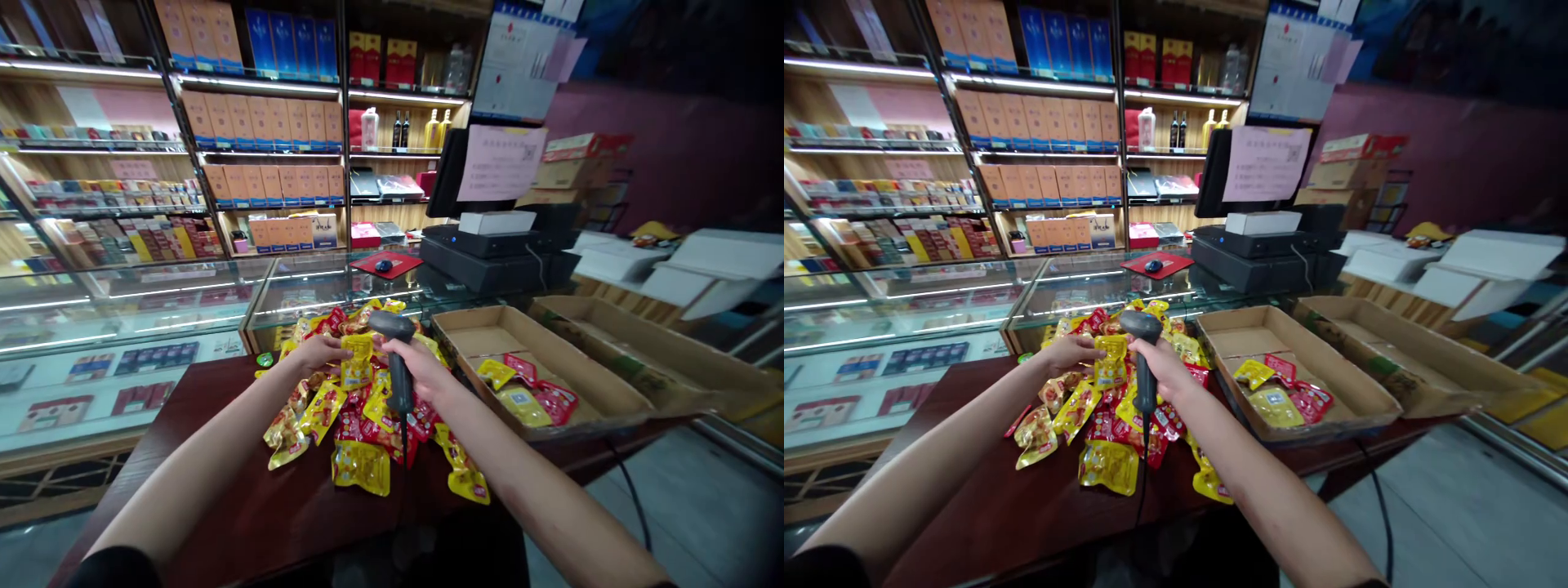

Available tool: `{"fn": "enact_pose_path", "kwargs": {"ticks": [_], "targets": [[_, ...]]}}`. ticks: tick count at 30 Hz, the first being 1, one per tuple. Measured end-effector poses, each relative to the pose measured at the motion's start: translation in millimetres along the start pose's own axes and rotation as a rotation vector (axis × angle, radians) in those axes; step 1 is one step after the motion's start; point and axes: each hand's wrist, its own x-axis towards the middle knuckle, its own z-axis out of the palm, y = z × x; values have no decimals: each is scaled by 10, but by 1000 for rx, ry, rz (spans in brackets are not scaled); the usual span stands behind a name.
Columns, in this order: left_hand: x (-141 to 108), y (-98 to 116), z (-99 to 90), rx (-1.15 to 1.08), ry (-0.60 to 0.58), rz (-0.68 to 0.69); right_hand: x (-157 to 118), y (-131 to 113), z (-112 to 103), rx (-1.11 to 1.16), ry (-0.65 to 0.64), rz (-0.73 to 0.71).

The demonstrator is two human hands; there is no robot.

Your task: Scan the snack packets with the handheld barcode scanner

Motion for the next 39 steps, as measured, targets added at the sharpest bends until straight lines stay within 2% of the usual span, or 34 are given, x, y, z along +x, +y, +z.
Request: {"fn": "enact_pose_path", "kwargs": {"ticks": [4,7,14,23,28,39], "targets": [[133,50,135,-7,14,25,-165,16,-141,-84,53,-59],[204,104,171,-34,54,47,-350,44,-156,-157,83,-45],[332,238,131,-145,86,59,-706,177,50,-129,-87,-57],[381,214,22,-118,104,50,-748,585,145,-167,-64,-64],[356,168,6,-140,99,27,-754,648,149,-207,-60,-94],[306,125,-10,-166,78,24,-819,674,170,-206,-75,-56]]}}
